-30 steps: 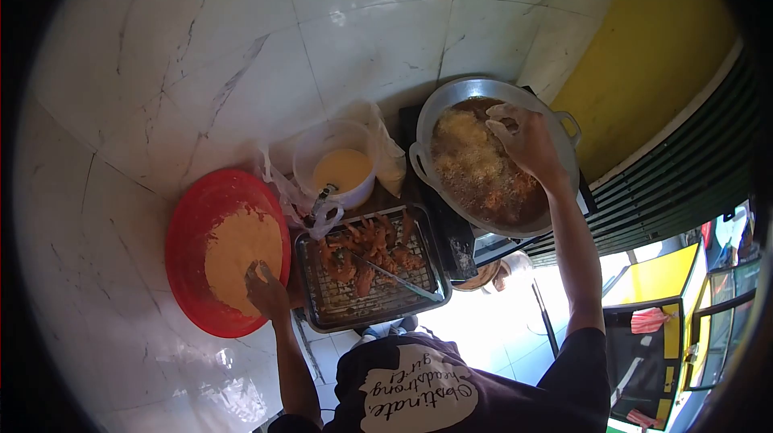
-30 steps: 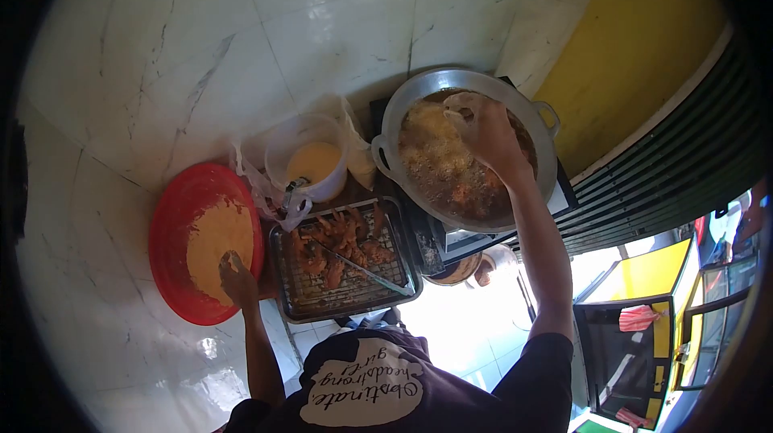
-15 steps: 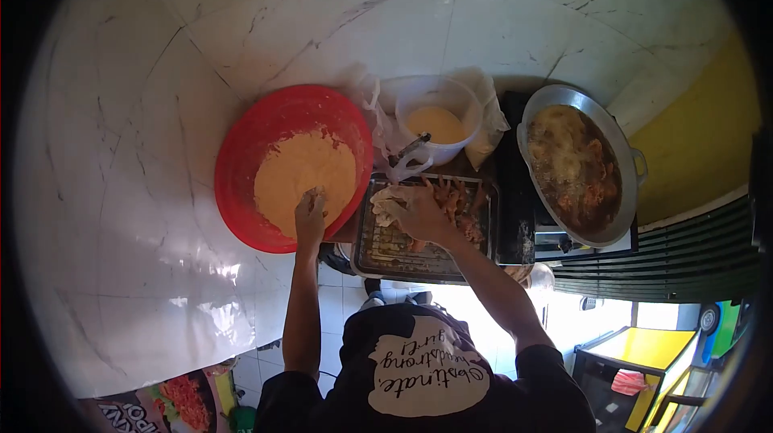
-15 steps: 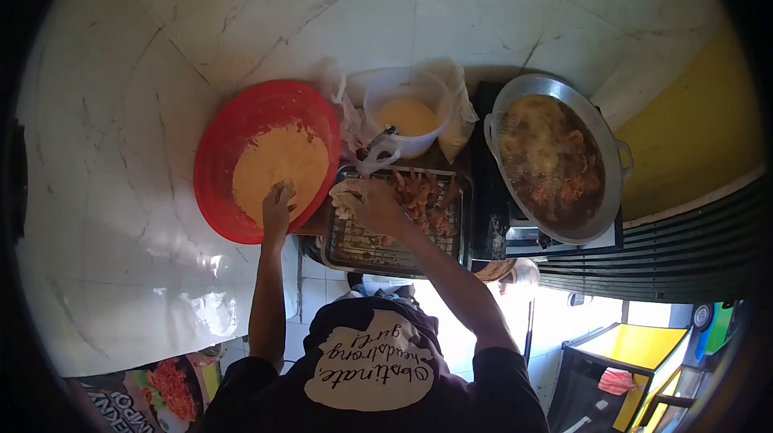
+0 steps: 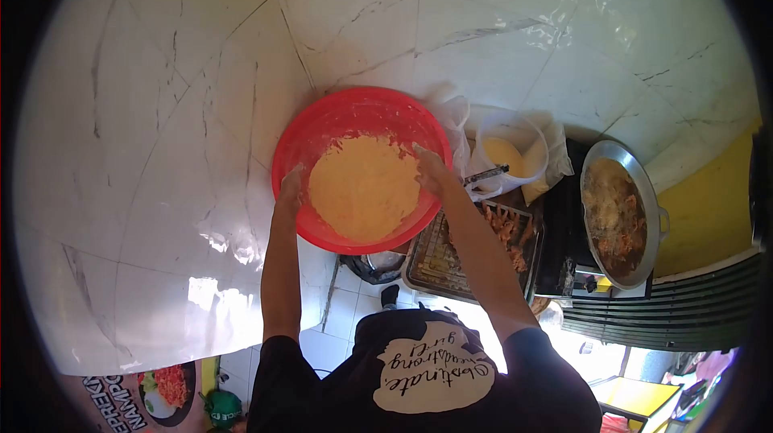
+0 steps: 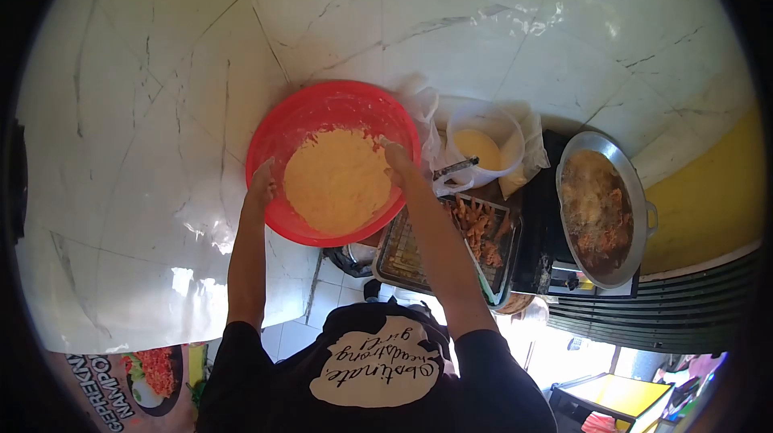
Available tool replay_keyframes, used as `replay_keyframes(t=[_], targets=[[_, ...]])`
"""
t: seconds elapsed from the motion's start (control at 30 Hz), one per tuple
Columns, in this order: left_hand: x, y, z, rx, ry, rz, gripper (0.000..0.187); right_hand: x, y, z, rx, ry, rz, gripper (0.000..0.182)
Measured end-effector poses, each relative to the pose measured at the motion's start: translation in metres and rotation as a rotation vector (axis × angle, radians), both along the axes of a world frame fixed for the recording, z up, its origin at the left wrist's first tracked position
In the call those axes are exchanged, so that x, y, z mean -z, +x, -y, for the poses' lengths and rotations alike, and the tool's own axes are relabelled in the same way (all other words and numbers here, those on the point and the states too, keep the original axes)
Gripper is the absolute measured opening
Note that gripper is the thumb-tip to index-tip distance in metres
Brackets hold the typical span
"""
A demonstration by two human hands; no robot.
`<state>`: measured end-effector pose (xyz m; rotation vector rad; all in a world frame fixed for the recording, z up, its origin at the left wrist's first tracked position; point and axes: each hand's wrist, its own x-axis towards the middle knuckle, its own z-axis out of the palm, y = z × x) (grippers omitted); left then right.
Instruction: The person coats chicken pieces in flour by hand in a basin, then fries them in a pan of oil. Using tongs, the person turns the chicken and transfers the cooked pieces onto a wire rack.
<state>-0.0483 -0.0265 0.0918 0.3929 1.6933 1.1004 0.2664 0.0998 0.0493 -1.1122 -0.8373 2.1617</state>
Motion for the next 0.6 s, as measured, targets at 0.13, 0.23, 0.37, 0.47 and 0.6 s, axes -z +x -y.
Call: replay_keyframes(t=[0.13,0.23,0.37,0.47,0.6], targets=[[0.021,-0.004,-0.006,-0.067,-0.035,0.037,0.058,-0.046,-0.002,0.027,0.155,-0.086,0.119,0.062],[0.065,-0.017,-0.038,-0.103,0.170,-0.379,0.053,-0.055,0.000,0.029,0.118,0.124,0.171,0.044],[-0.003,0.031,-0.008,0.207,0.254,-0.244,0.050,-0.072,0.003,0.044,-0.057,0.463,0.124,0.034],[-0.009,0.058,0.001,0.352,0.320,-0.081,0.044,-0.090,-0.002,0.061,0.032,0.439,0.116,0.038],[-0.022,0.114,0.018,0.498,0.445,0.175,0.035,-0.088,-0.012,0.080,0.056,0.428,0.082,0.045]])
